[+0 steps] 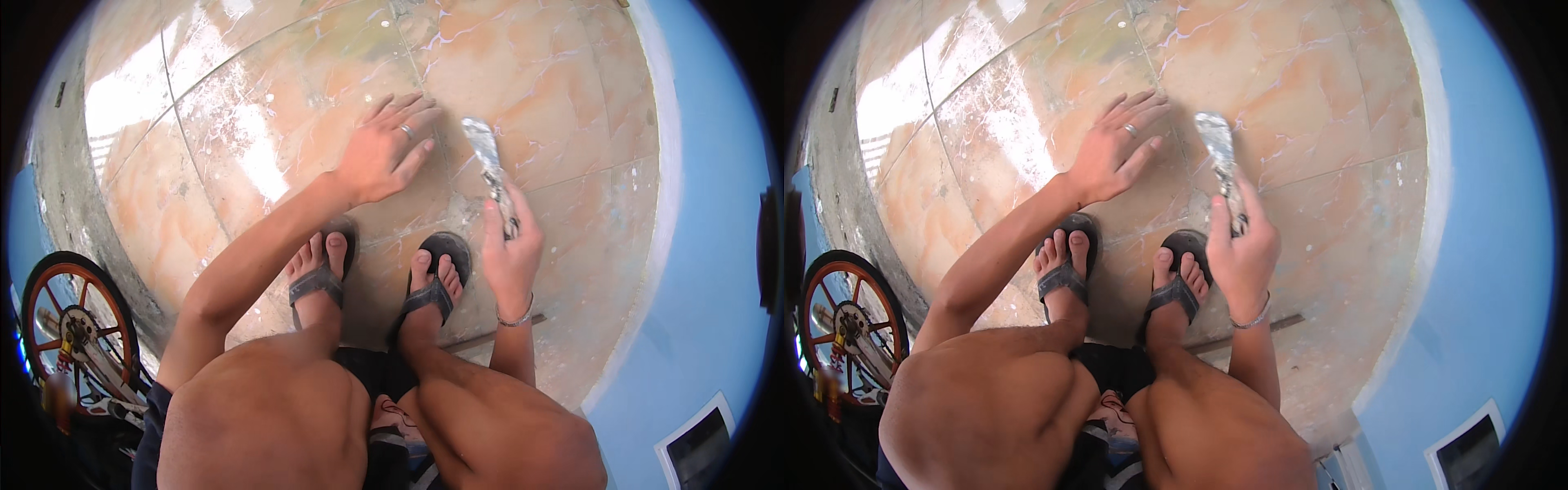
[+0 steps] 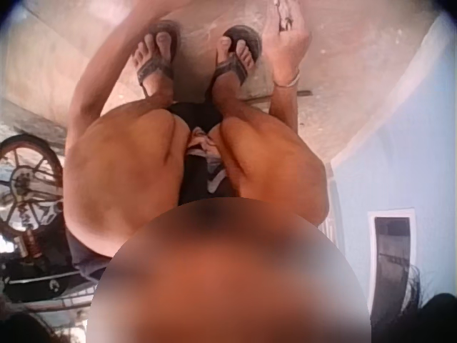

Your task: The person uses a putty knife to apply and smooth grout into the gaps between floor tiles. They repeatedly press the material into the joints and wipe excess from the tile surface.

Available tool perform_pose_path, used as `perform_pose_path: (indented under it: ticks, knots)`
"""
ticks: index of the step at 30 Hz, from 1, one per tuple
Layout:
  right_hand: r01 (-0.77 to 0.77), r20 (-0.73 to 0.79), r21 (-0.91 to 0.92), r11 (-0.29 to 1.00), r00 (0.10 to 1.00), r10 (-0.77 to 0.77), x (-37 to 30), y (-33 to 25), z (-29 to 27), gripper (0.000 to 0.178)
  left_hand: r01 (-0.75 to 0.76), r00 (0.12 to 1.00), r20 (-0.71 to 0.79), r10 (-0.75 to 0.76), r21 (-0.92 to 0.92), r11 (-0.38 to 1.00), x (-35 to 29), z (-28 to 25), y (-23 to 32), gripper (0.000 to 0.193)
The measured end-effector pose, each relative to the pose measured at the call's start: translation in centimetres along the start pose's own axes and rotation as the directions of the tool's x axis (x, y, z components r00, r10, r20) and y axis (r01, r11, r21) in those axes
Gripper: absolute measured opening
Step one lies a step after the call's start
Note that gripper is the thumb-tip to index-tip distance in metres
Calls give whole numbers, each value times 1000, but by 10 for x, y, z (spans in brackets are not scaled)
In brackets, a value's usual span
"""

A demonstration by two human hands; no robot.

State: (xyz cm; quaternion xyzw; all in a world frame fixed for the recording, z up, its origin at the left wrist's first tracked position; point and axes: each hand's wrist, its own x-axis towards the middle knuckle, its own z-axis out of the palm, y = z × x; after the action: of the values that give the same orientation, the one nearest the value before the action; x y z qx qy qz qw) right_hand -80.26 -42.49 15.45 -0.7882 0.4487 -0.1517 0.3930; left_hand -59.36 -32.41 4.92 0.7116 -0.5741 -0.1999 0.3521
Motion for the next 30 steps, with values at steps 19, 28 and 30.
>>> perform_pose_path:
  ticks: [19,28,30]
  knots:
    - [-145,-69,141,979,985,156,-9,58,-25,43,178,984,-100,-150,397,900,23,0,-24,68]
    - [-26,124,-186,982,991,50,9,8,5,44,-12,1000,18,6,371,929,24,-4,-10,63]
    - [-9,123,-251,968,992,41,17,-2,15,42,-264,952,205,228,172,949,19,11,0,67]
